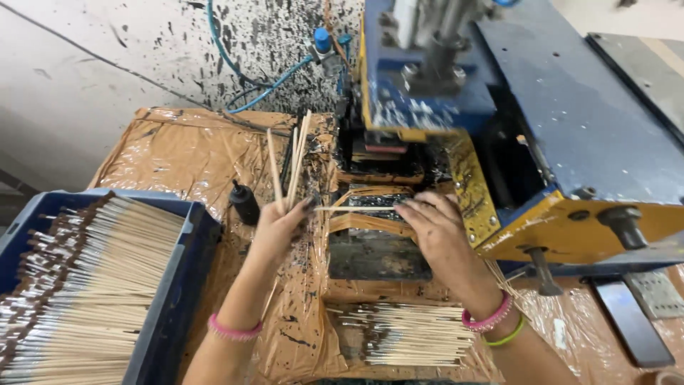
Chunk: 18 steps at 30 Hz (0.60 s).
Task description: Operating a machine to process and collect bundles of thin wooden sticks.
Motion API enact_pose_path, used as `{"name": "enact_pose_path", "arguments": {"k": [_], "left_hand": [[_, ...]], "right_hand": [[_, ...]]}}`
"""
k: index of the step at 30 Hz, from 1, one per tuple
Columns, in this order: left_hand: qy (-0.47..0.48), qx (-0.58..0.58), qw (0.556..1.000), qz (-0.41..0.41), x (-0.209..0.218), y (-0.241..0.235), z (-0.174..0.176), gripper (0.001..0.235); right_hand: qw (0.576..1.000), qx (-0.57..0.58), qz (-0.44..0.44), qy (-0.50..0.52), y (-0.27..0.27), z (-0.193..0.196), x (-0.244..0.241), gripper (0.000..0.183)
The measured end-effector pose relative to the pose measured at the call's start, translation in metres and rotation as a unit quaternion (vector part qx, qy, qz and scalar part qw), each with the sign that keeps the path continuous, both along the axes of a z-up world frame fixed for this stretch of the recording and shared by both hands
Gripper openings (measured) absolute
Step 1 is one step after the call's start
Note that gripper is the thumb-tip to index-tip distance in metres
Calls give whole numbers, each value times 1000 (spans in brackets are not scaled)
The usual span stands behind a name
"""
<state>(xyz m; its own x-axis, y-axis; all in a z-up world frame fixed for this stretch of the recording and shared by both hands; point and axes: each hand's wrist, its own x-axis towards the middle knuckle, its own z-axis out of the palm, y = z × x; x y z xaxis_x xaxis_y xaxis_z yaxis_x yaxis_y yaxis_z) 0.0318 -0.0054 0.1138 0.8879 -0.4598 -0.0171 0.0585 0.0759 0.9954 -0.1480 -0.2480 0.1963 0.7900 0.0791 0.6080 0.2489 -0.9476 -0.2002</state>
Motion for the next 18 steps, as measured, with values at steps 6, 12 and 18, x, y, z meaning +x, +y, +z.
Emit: {"name": "enact_pose_path", "arguments": {"k": [6, 12, 18], "left_hand": [[155, -168, 972, -49, 17, -45, -40, 15], [126, -181, 974, -47, 10, -40, -41, 24], [-82, -147, 986, -1, -6, -13, -59, 30]], "right_hand": [[997, -40, -57, -19, -24, -41, 5, 43], [974, 49, -164, 147, -34, -66, -1, 28], [966, 92, -188, 154, -5, -14, -33, 24]]}}
